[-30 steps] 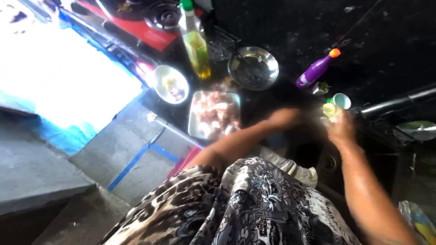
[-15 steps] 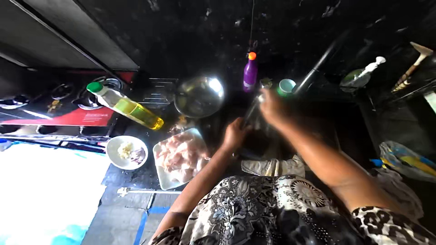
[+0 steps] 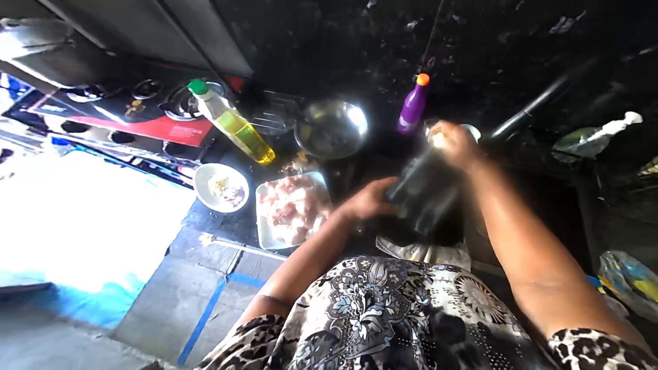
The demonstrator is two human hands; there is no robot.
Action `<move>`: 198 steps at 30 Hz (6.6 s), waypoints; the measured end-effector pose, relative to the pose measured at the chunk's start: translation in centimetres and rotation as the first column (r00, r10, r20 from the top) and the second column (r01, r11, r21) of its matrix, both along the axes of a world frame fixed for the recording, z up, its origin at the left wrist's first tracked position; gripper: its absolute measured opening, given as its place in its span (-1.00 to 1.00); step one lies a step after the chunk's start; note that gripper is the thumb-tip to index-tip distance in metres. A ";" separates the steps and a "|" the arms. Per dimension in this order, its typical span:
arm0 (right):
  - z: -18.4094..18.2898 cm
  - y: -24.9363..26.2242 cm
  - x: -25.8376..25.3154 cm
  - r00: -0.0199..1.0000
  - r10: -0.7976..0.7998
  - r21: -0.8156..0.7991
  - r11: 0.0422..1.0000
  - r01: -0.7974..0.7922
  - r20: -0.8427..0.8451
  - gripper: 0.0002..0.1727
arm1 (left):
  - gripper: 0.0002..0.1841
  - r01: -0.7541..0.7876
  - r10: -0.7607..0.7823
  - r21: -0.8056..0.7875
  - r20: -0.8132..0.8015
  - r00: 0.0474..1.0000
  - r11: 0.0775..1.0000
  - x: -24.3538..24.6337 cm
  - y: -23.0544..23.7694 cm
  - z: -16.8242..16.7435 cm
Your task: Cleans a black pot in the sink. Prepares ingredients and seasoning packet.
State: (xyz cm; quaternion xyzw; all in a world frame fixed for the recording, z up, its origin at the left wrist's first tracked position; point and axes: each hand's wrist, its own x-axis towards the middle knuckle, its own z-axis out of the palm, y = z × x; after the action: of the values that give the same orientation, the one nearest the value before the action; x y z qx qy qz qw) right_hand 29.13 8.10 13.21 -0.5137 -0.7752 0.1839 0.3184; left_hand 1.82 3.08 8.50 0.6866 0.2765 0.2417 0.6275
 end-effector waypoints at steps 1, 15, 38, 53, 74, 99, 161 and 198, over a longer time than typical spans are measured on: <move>0.2 -1.0 -1.5 0.999 0.012 0.059 0.998 -0.014 0.048 -0.67 | -0.53 0.008 -0.009 -0.020 -0.049 0.999 1.000 0.7 0.2 1.3; 3.9 0.5 -1.1 0.995 0.051 0.113 0.992 -0.061 0.091 -0.63 | -0.55 -0.056 0.070 -0.108 0.129 0.989 0.993 0.8 -1.1 -0.4; -1.3 -2.0 -0.6 0.671 -0.646 -0.654 0.690 0.311 -0.363 -0.51 | -0.62 -0.301 0.348 -0.187 0.643 0.682 0.935 -8.7 -0.1 0.9; -11.0 -9.8 -5.1 0.630 -0.723 -0.225 0.689 0.689 -0.284 -0.38 | -0.82 -0.559 0.894 -0.712 0.229 0.385 0.424 0.2 2.9 -1.0; -7.7 -8.6 -5.9 0.883 -0.446 -0.229 0.883 0.409 -0.146 -0.33 | -0.50 -0.418 0.598 -0.476 0.332 0.729 0.774 -0.7 2.3 -2.5; -5.7 8.1 11.7 0.758 -0.362 -0.044 0.889 0.457 0.543 -0.41 | -0.45 0.595 -0.258 0.072 -0.855 0.450 0.801 9.5 4.8 -4.7; -14.3 -12.2 2.5 1.000 -0.017 -0.687 0.726 -0.005 -0.025 -0.26 | -0.62 0.830 -0.334 -0.007 -0.917 0.217 0.558 12.4 2.8 -4.2; -13.4 -33.6 37.1 0.147 -0.613 -0.294 -0.146 0.944 0.776 -0.46 | -0.66 -0.286 0.149 -0.466 -0.310 0.939 0.837 21.0 6.4 -13.3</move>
State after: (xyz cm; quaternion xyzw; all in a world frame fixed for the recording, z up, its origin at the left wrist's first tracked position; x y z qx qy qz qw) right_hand 66.19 -25.49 -0.23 -0.9763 -0.1459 0.1495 -0.0566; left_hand 22.86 9.52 -4.85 0.4879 0.4870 0.1387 0.7110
